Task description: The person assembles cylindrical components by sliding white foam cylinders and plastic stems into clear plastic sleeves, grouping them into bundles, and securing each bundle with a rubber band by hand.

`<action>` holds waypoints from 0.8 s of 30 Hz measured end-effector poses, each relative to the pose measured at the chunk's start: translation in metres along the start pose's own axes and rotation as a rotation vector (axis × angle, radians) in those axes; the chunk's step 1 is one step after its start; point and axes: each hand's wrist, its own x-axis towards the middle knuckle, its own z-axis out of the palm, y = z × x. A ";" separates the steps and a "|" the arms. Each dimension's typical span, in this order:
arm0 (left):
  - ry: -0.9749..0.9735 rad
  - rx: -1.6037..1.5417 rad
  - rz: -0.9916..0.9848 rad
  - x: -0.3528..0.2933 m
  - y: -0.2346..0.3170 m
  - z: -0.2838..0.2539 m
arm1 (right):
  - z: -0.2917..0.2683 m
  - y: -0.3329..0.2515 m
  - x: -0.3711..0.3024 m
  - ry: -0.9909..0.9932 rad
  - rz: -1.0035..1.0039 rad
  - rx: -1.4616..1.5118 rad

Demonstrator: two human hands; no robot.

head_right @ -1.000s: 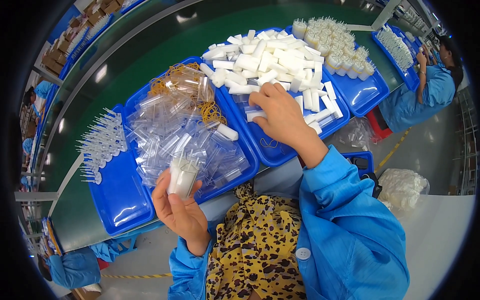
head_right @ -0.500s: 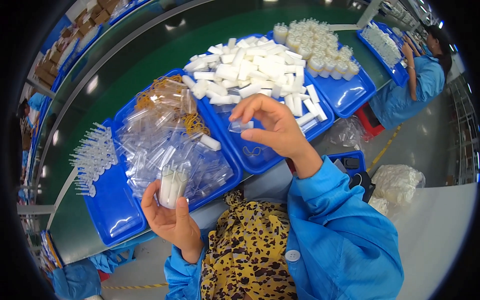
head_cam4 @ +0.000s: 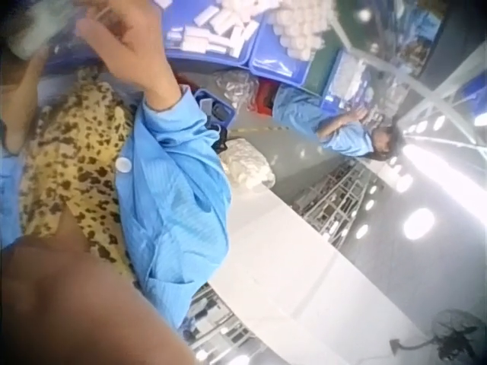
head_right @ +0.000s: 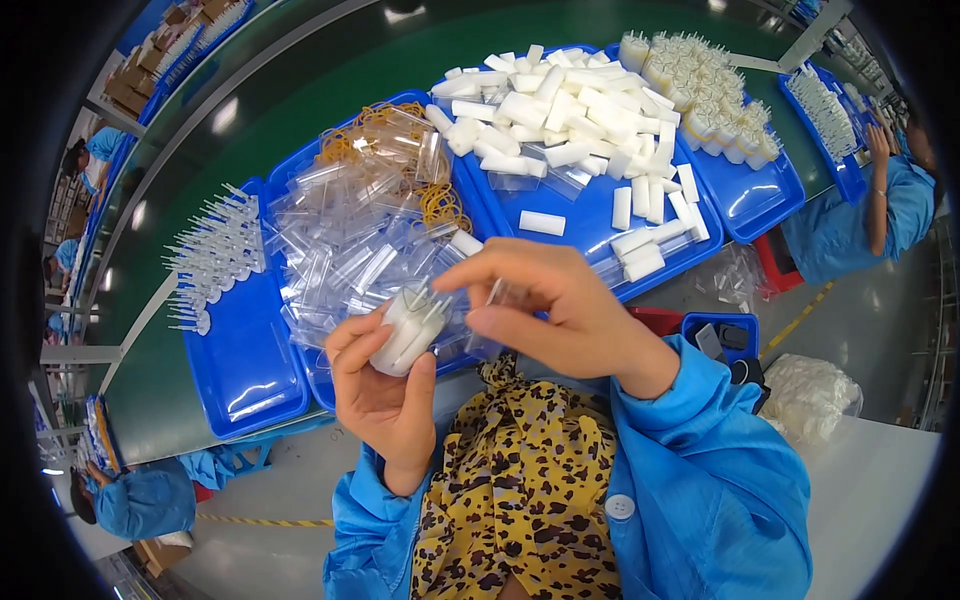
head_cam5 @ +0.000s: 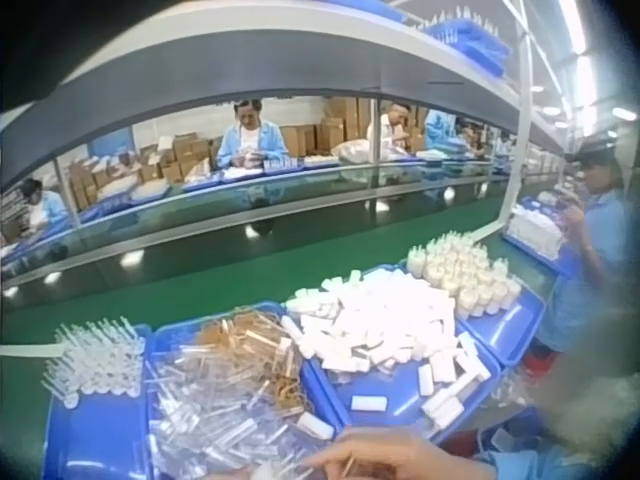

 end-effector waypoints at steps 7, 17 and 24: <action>-0.013 0.046 -0.007 -0.004 -0.003 -0.002 | 0.016 0.007 0.000 0.029 -0.091 -0.102; -0.007 -0.164 -0.152 -0.002 -0.001 -0.003 | 0.021 0.000 -0.003 0.019 -0.199 -0.252; 0.036 -0.357 -0.222 -0.007 -0.009 -0.007 | 0.019 0.002 -0.012 0.099 -0.073 0.018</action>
